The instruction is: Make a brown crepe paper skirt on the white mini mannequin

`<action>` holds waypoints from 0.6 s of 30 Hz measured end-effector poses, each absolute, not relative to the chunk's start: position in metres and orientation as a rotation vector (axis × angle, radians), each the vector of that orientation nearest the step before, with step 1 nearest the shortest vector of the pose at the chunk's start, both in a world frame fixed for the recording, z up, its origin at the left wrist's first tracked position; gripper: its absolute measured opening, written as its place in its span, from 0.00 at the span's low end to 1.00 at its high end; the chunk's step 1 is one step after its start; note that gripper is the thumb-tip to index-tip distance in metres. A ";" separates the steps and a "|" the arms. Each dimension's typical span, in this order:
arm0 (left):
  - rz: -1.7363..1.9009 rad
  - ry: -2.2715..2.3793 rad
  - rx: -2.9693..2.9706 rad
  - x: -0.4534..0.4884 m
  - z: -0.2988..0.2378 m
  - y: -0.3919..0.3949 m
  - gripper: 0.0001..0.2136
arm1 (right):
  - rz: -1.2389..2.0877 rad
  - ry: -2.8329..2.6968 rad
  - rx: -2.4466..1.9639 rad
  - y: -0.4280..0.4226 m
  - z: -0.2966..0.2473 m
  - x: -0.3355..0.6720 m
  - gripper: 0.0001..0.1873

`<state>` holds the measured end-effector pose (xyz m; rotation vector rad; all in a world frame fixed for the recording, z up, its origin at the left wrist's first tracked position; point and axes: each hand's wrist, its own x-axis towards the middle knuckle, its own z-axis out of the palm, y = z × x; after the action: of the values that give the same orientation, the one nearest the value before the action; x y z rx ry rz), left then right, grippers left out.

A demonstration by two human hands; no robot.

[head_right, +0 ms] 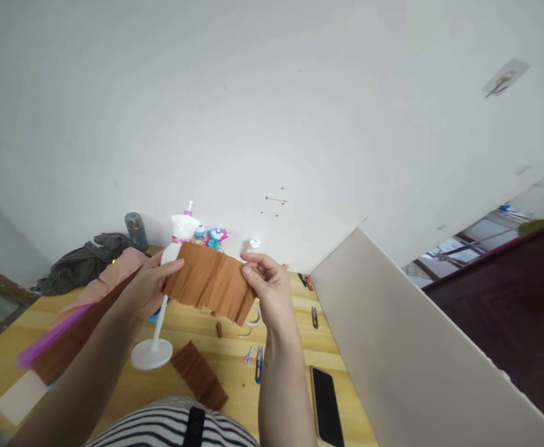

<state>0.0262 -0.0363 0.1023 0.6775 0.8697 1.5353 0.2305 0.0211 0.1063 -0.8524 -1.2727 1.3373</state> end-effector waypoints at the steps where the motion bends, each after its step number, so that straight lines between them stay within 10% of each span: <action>1: 1.535 0.867 0.673 0.027 0.102 -0.036 0.24 | 1.338 -1.269 -0.858 0.022 0.106 0.231 0.13; 18: 1.523 0.923 0.674 0.027 0.097 -0.038 0.24 | 1.233 -1.361 -0.945 0.024 0.093 0.228 0.13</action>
<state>0.0268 -0.0384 0.0967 0.6737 0.9232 1.5227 0.2282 0.0235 0.0931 -0.9448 -1.3612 1.2328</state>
